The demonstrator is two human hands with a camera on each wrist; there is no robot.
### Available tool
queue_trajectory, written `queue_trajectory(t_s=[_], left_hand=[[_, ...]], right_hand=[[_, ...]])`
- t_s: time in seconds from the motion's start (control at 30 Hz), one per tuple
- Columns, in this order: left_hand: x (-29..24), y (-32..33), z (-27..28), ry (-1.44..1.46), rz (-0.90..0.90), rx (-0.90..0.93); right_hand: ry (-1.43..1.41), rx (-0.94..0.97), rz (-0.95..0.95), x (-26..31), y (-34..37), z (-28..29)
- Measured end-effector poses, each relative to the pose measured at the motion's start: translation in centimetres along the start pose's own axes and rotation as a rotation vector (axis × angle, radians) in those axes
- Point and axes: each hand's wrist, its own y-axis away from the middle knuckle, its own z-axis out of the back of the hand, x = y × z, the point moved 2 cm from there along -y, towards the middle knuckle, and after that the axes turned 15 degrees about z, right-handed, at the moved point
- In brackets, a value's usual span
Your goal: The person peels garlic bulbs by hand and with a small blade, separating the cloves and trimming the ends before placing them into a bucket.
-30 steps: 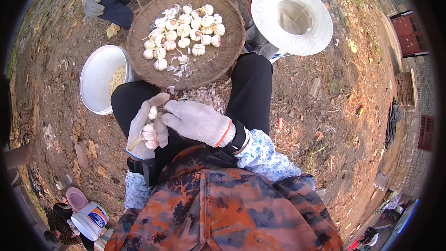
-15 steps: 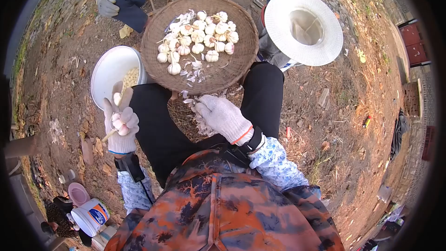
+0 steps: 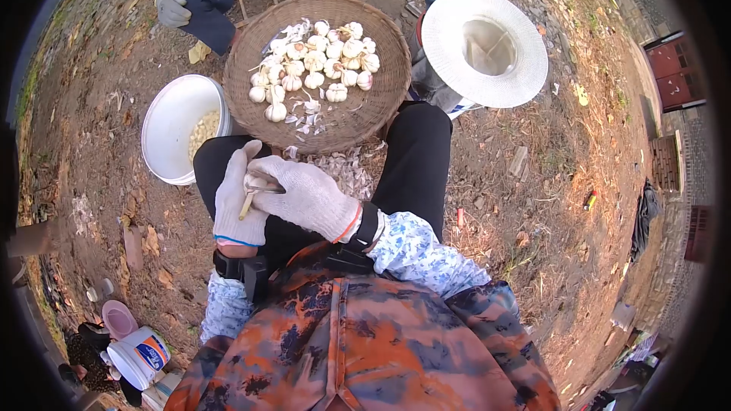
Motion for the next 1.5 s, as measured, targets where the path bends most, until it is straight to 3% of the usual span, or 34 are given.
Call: queue_trajectory(t_s=[0.07, 0.13, 0.2, 0.23, 0.27, 0.33, 0.43, 0.5, 0.53, 0.6, 0.7, 0.73, 0.8, 0.83, 0.93, 1.0, 1.17, 1.23, 1.3, 1.33, 1.4, 1.43, 1.5], left_hand=[[0.2, -0.2, -0.8, 0.027, 0.011, -0.004], [0.4, 0.0, -1.0, 0.056, 0.027, -0.011], [0.1, 0.1, -0.9, 0.096, 0.083, 0.064], [-1.1, 0.2, -0.7, 0.171, 0.174, 0.442], [-0.6, 0.2, -0.7, 0.171, 0.175, 0.441], [0.2, 0.4, -1.0, -0.037, 0.009, -0.053], [0.9, -0.2, -0.8, -0.024, -0.005, -0.056], [1.0, -0.3, -0.6, -0.026, -0.026, -0.052], [0.9, -0.5, -0.4, 0.076, 0.078, 0.042], [0.7, -1.0, 0.4, 0.187, 0.177, 0.141], [1.5, -1.5, 2.0, 0.169, 0.413, 0.122], [2.1, -1.2, 1.5, -0.009, 0.371, 0.114], [1.9, 1.1, -0.9, -0.215, 0.262, 0.127], [2.1, 1.1, -0.9, -0.214, 0.266, 0.127], [1.8, 0.4, -1.1, -0.213, 0.18, 0.152], [1.9, 0.2, -1.1, -0.033, 0.399, 0.127], [1.8, 0.6, -1.4, 0.009, 0.449, 0.191], [1.9, 0.0, -0.1, 0.074, 0.491, 0.173], [1.4, -0.1, 0.1, 0.094, 0.417, 0.404], [1.2, 0.1, 0.0, 0.094, 0.417, 0.402], [0.4, 0.6, 0.0, -0.261, 0.2, 0.144], [-0.2, 1.3, -1.4, -0.251, 0.216, 0.037], [-0.4, 1.2, -1.8, -0.316, 0.197, 0.0]], right_hand=[[0.005, -0.046, 0.03, -0.5, 0.2, 0.0], [-0.126, -0.122, -0.083, -0.9, 0.7, 0.0], [-0.1, -0.119, -0.039, -0.6, 0.8, 0.1], [0.02, -0.072, 0.058, 0.4, 0.7, 0.6], [0.14, -0.023, 0.157, 1.3, 0.5, 0.9], [0.137, -0.02, 0.157, 1.5, 0.4, 0.9], [0.057, 0.002, 0.078, -0.1, 0.7, 0.5], [-0.231, -0.149, -0.22, -2.6, 1.2, 0.4], [-0.559, -0.238, -0.196, -2.0, 0.9, 0.9], [-0.867, -0.306, -0.325, -2.6, 1.5, 2.2], [-0.885, -0.396, -0.26, -2.6, 1.3, 2.9], [-0.886, -0.394, -0.265, -2.2, 1.2, 2.8], [-0.73, -0.214, -0.344, -1.2, 1.0, 2.5], [-0.671, -0.234, -0.198, -1.9, 0.7, 2.1], [-0.612, -0.282, -0.213, -2.9, 0.9, 2.4], [-0.613, -0.285, -0.215, -2.8, 1.3, 2.8], [-0.442, -0.216, -0.234, -3.2, 1.5, 2.8], [0.27, -0.222, -0.042, -1.8, 1.3, 3.0], [0.269, -0.164, -0.077, -1.0, 1.7, 3.4], [0.269, -0.105, -0.113, -0.7, 2.1, 3.5], [0.215, -0.052, -0.151, -0.4, 2.7, 3.2], [0.188, -0.033, -0.142, -0.5, 3.0, 2.8], [0.202, -0.018, -0.085, -0.4, 3.1, 2.2]])
